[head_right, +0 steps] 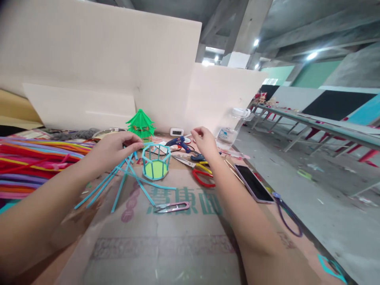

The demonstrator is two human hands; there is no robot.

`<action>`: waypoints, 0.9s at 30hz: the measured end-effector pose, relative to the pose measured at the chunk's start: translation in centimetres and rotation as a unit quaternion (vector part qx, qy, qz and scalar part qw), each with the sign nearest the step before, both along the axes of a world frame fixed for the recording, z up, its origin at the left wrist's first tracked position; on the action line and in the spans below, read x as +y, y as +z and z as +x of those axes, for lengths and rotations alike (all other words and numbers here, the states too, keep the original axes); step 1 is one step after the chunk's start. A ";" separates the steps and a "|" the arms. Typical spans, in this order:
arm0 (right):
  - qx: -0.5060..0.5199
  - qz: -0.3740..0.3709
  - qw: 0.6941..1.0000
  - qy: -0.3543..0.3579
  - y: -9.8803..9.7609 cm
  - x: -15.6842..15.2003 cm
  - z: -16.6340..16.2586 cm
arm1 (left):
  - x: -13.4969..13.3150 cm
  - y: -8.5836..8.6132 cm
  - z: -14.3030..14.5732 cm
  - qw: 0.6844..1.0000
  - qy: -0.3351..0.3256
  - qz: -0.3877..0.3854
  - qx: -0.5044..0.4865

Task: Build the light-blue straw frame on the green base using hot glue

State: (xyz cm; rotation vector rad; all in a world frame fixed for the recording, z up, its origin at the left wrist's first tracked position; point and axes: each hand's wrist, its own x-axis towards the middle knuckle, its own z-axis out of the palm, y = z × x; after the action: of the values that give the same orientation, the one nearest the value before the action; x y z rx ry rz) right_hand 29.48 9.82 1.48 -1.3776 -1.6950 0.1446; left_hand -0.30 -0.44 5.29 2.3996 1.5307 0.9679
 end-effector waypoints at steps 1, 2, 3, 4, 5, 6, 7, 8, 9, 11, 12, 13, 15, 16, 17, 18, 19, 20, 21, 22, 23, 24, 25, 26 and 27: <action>0.008 0.010 1.000 0.015 0.5 -0.8 -0.7 | -0.1 -0.2 0.3 1.000 0.001 0.003 0.006; 0.034 0.028 0.998 0.045 0.9 -1.6 -1.5 | -0.2 -0.5 0.6 1.000 0.001 0.008 0.008; 0.053 0.038 0.994 0.082 1.2 -2.6 -2.4 | -0.4 -0.9 0.9 1.000 0.000 0.017 0.008; 0.054 0.047 0.990 0.122 1.3 -3.6 -3.2 | -0.6 -1.4 1.1 1.000 -0.003 0.027 0.009; 0.036 0.066 0.985 0.158 1.3 -4.6 -4.0 | -0.8 -1.9 1.3 0.999 -0.007 0.041 0.011; 0.000 0.084 0.977 0.198 1.3 -5.5 -4.7 | -1.0 -2.3 1.6 0.998 -0.014 0.056 0.016; -0.033 0.099 0.967 0.233 1.3 -6.4 -5.2 | -1.2 -2.7 1.7 0.997 -0.022 0.073 0.022; -0.061 0.112 0.959 0.252 1.4 -7.2 -5.6 | -1.3 -3.0 1.8 0.995 -0.030 0.088 0.030; -0.084 0.122 0.953 0.264 1.5 -7.9 -5.9 | -1.4 -3.2 1.9 0.994 -0.037 0.100 0.038; -0.112 0.135 0.947 0.269 1.7 -8.8 -6.1 | -1.4 -3.3 2.0 0.991 -0.045 0.113 0.048; -0.121 0.139 0.945 0.270 1.7 -9.0 -6.2 | -1.3 -3.2 2.0 0.991 -0.048 0.115 0.051; -0.127 0.144 0.943 0.272 1.7 -9.0 -6.2 | -1.2 -3.0 2.0 0.990 -0.051 0.117 0.054; -0.138 0.156 0.939 0.274 1.5 -8.9 -6.2 | -1.0 -2.7 2.0 0.989 -0.059 0.122 0.062; -0.146 0.165 0.937 0.271 1.3 -8.8 -6.2 | -1.0 -2.5 2.1 0.988 -0.064 0.125 0.067; -0.157 0.175 0.935 0.267 1.2 -8.6 -6.2 | -0.9 -2.4 2.2 0.987 -0.067 0.128 0.072; -0.169 0.184 0.932 0.263 1.0 -8.5 -6.2 | -0.8 -2.4 2.2 0.986 -0.067 0.132 0.075; -0.182 0.191 0.929 0.259 0.8 -8.3 -6.2 | -0.8 -2.4 2.3 0.986 -0.065 0.135 0.077; -0.193 0.197 0.926 0.256 0.7 -8.3 -6.2 | -0.7 -2.4 2.4 0.985 -0.064 0.138 0.077; -0.203 0.200 0.924 0.253 0.6 -8.2 -6.3 | -0.7 -2.5 2.4 0.985 -0.063 0.141 0.078; -0.212 0.201 0.923 0.250 0.5 -8.2 -6.3 | -0.7 -2.6 2.5 0.984 -0.065 0.143 0.079; -0.219 0.203 0.922 0.246 0.5 -8.2 -6.4 | -0.6 -2.7 2.5 0.984 -0.067 0.146 0.080; -0.224 0.204 0.921 0.243 0.4 -8.2 -6.5 | -0.5 -2.7 2.5 0.983 -0.070 0.149 0.082; -0.229 0.206 0.921 0.240 0.3 -8.3 -6.6 | -0.4 -2.7 2.5 0.982 -0.073 0.150 0.082; -0.232 0.208 0.920 0.237 0.2 -8.3 -6.6 | -0.3 -2.7 2.4 0.982 -0.077 0.150 0.081; -0.235 0.209 0.920 0.234 0.2 -8.3 -6.7 | -0.2 -2.6 2.3 0.982 -0.082 0.148 0.079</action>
State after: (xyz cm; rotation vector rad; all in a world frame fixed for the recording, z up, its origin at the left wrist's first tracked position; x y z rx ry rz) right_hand 22.76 1.50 1.65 -0.6987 -2.2755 -0.2920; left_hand 1.96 -0.60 2.70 2.8183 1.2843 1.0560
